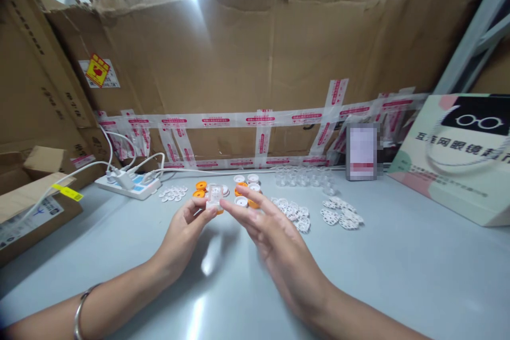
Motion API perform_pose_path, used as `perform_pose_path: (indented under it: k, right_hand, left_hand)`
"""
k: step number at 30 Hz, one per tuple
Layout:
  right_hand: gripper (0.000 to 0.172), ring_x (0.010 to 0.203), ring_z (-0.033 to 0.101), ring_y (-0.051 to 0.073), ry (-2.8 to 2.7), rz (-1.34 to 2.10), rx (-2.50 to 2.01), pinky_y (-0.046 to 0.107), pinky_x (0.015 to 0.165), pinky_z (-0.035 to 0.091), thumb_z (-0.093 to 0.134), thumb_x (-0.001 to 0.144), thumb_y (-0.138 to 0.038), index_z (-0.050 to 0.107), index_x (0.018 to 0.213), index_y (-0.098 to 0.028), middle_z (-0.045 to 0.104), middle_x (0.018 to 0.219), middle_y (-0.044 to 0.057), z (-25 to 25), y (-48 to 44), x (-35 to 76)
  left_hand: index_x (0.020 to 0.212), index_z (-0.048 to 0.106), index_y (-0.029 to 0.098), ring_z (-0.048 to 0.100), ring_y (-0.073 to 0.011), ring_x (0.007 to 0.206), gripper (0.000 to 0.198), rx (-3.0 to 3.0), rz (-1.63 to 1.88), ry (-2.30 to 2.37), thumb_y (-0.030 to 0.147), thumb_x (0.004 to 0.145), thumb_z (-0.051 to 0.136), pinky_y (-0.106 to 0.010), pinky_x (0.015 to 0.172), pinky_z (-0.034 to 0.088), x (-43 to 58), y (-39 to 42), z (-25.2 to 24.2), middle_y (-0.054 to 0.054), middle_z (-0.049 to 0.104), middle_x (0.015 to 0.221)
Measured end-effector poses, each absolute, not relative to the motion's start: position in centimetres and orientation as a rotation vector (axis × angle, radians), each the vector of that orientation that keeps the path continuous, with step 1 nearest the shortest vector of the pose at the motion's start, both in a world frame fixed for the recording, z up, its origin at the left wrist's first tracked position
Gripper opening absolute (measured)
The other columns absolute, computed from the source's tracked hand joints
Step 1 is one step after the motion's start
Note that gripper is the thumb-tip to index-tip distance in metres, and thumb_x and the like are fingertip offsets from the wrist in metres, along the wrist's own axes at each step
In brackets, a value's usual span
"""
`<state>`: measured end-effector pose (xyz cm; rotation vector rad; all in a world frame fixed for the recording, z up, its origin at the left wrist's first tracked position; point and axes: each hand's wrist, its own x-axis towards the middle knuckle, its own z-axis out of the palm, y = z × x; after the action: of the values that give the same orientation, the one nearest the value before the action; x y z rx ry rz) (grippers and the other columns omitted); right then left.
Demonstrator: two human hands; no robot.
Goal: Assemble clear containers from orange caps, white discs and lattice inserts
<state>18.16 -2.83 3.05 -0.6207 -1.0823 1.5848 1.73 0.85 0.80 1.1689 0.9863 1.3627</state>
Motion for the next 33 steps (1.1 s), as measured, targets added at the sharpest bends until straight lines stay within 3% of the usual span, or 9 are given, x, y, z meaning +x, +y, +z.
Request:
perform_pose_path:
  k: [3,8,11,15,21,27,33]
  right_hand:
    - [0.033,0.119,0.048,0.022,-0.961,1.513,-0.74,0.043,0.107,0.022,0.057,0.079,-0.042,0.055,0.108,-0.026,0.062,0.118,0.005,2.9,-2.1,18.1]
    - [0.037,0.132,0.029,0.016,-0.951,1.606,-0.737,0.037,0.111,0.016,0.059,0.079,-0.038,0.053,0.115,-0.029,0.043,0.138,0.0,2.3,-1.5,18.0]
    - [0.046,0.133,0.026,0.015,-0.973,1.706,-0.677,0.036,0.112,0.015,0.061,0.077,-0.038,0.049,0.121,-0.029,0.039,0.141,0.001,2.0,-1.9,18.0]
    - [0.051,0.132,0.029,0.017,-1.0,1.767,-0.636,0.037,0.112,0.012,0.066,0.073,-0.038,0.049,0.121,-0.029,0.041,0.139,0.001,2.2,-2.4,18.2]
    - [0.041,0.126,0.039,0.018,-1.052,1.691,-0.601,0.041,0.11,0.01,0.052,0.084,-0.039,0.049,0.122,-0.024,0.062,0.118,0.007,2.8,-2.6,18.5]
    - [0.031,0.112,0.054,0.022,-0.968,1.603,-0.686,0.043,0.106,0.023,0.058,0.08,-0.038,0.059,0.106,-0.021,0.069,0.104,0.007,2.4,-1.9,18.2]
    - [0.04,0.127,0.037,0.019,-0.916,1.658,-0.735,0.038,0.109,0.021,0.066,0.074,-0.036,0.056,0.111,-0.024,0.053,0.129,0.004,1.8,-1.5,17.9]
  left_hand:
    - [0.079,0.053,0.017,0.059,-0.0166,0.084,0.028,1.19,1.318,0.974,0.034,0.067,0.071,-0.029,0.081,0.042,2.0,0.5,0.9,-0.002,0.062,0.082]
    - [0.079,0.052,0.017,0.059,-0.0164,0.08,0.031,1.241,1.203,0.906,0.037,0.066,0.072,-0.03,0.078,0.043,2.4,-0.3,1.2,-0.003,0.063,0.083]
    - [0.078,0.052,0.017,0.059,-0.0168,0.079,0.033,1.263,1.173,0.902,0.038,0.064,0.073,-0.03,0.076,0.043,2.5,-0.4,1.3,-0.003,0.063,0.081]
    - [0.078,0.054,0.016,0.058,-0.0171,0.08,0.032,1.277,1.237,0.97,0.038,0.064,0.072,-0.029,0.076,0.042,2.3,-0.1,1.4,-0.004,0.062,0.082]
    - [0.076,0.053,0.016,0.06,-0.0188,0.086,0.03,1.197,1.353,1.047,0.037,0.064,0.071,-0.03,0.081,0.042,1.8,0.6,1.2,-0.003,0.062,0.079]
    - [0.077,0.053,0.017,0.061,-0.0179,0.082,0.032,1.198,1.344,1.027,0.037,0.062,0.072,-0.03,0.08,0.043,2.0,0.4,1.4,-0.002,0.062,0.08]
    - [0.079,0.053,0.016,0.06,-0.0167,0.079,0.033,1.258,1.198,0.941,0.037,0.062,0.072,-0.029,0.076,0.044,2.4,-0.2,1.2,-0.003,0.063,0.082]
